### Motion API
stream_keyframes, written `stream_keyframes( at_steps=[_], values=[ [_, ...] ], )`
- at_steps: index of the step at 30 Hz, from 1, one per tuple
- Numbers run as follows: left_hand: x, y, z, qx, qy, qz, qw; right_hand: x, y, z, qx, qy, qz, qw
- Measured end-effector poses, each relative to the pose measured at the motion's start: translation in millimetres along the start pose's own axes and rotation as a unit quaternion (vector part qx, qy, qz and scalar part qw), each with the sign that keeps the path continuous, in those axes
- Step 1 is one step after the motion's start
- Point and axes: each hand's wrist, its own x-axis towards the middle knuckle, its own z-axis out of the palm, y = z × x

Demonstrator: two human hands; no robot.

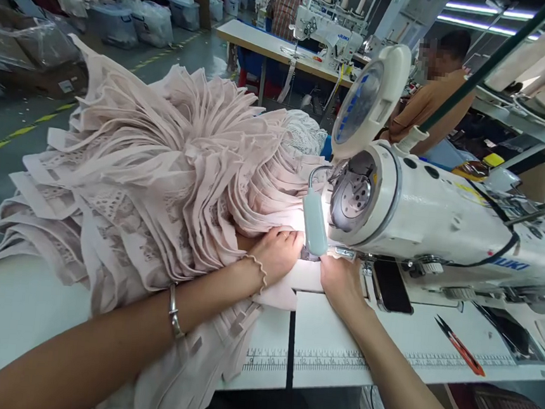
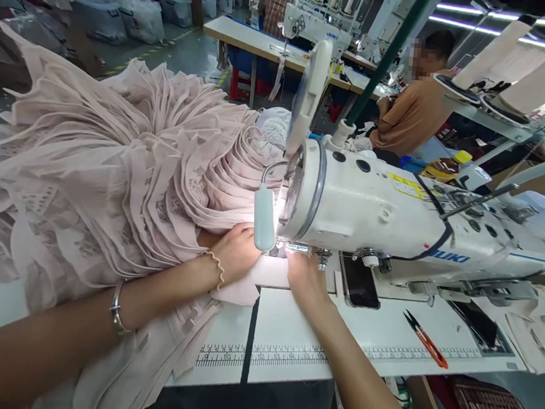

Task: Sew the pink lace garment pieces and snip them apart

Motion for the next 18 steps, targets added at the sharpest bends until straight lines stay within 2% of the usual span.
stream_keyframes(
  at_steps=[2,6,14,18],
  values=[
    [3,-3,-2.2,-0.04,-0.023,-0.025,0.999,-2,-1,-1,0.007,0.003,-0.029,1.0],
    [5,-7,-4.0,-0.07,-0.028,-0.03,0.997,-5,-1,-2,-0.001,0.027,-0.082,0.996],
    [5,-7,-0.5,-0.105,-0.016,-0.025,0.994,-10,0,2,-0.048,0.059,-0.068,0.995],
    [5,-7,-0.8,-0.096,-0.01,-0.022,0.995,-12,5,9,-0.018,0.057,-0.077,0.995]
  ],
)
